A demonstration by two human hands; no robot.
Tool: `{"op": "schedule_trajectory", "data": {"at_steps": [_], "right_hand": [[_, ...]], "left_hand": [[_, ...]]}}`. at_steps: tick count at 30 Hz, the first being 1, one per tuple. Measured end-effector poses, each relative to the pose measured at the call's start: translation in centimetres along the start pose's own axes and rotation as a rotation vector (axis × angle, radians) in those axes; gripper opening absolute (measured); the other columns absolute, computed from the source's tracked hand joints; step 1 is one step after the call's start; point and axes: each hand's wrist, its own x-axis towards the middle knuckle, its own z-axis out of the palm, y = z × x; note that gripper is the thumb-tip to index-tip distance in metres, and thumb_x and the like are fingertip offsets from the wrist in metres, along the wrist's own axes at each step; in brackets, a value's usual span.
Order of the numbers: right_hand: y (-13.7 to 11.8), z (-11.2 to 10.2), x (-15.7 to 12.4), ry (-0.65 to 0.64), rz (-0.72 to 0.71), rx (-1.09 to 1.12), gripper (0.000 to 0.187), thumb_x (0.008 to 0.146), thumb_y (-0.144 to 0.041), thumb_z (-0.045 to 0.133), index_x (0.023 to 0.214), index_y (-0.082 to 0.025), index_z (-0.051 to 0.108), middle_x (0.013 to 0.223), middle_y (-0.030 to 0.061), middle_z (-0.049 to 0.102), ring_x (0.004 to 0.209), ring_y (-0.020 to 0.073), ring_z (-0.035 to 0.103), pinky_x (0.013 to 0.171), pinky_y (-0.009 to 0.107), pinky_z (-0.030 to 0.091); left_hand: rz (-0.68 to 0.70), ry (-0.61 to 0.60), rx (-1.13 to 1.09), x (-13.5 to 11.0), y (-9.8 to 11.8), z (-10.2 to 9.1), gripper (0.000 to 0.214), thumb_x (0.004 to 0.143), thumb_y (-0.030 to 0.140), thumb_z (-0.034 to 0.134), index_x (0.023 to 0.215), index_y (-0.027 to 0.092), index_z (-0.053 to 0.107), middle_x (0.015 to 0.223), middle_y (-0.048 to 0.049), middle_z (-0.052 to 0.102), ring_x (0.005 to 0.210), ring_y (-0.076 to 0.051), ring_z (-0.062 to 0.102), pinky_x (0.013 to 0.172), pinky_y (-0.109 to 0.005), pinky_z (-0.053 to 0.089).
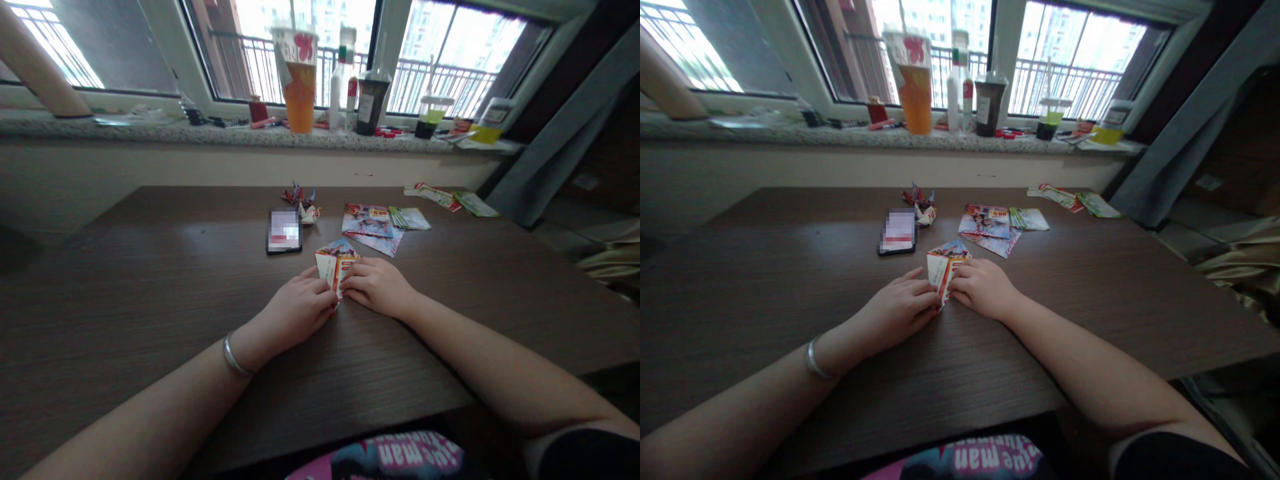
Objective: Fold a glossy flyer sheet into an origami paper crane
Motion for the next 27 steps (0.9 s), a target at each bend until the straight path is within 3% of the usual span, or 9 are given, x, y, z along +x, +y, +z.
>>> {"op": "schedule_trajectory", "data": {"at_steps": [9, 27], "right_hand": [[0.0, 0.09, -0.1, -0.026, 0.045, -0.017, 0.023, 0.094, -0.032, 0.05, 0.097, -0.023, 0.07, 0.103, 0.0067, 0.07, 0.101, 0.022, 0.059, 0.091, 0.036, 0.044], [-0.31, -0.22, -0.26, -0.017, 0.14, -0.02, 0.022, 0.092, -0.035, 0.053, 0.099, -0.023, 0.071, 0.111, 0.0046, 0.07, 0.103, 0.0205, 0.062, 0.088, 0.032, 0.048]], "left_hand": [[-0.114, -0.033, -0.073, 0.14, 0.38, 0.6, 0.021, 0.094, 0.024, 0.048, 0.107, 0.018, 0.062, 0.108, -0.0083, 0.061, 0.103, -0.021, 0.058, 0.094, -0.039, 0.05], [-0.138, -0.071, -0.135, 0.25, 0.03, 0.8, 0.032, 0.094, 0.026, 0.047, 0.125, 0.02, 0.055, 0.133, -0.0083, 0.055, 0.122, -0.023, 0.051, 0.106, -0.04, 0.042]]}}
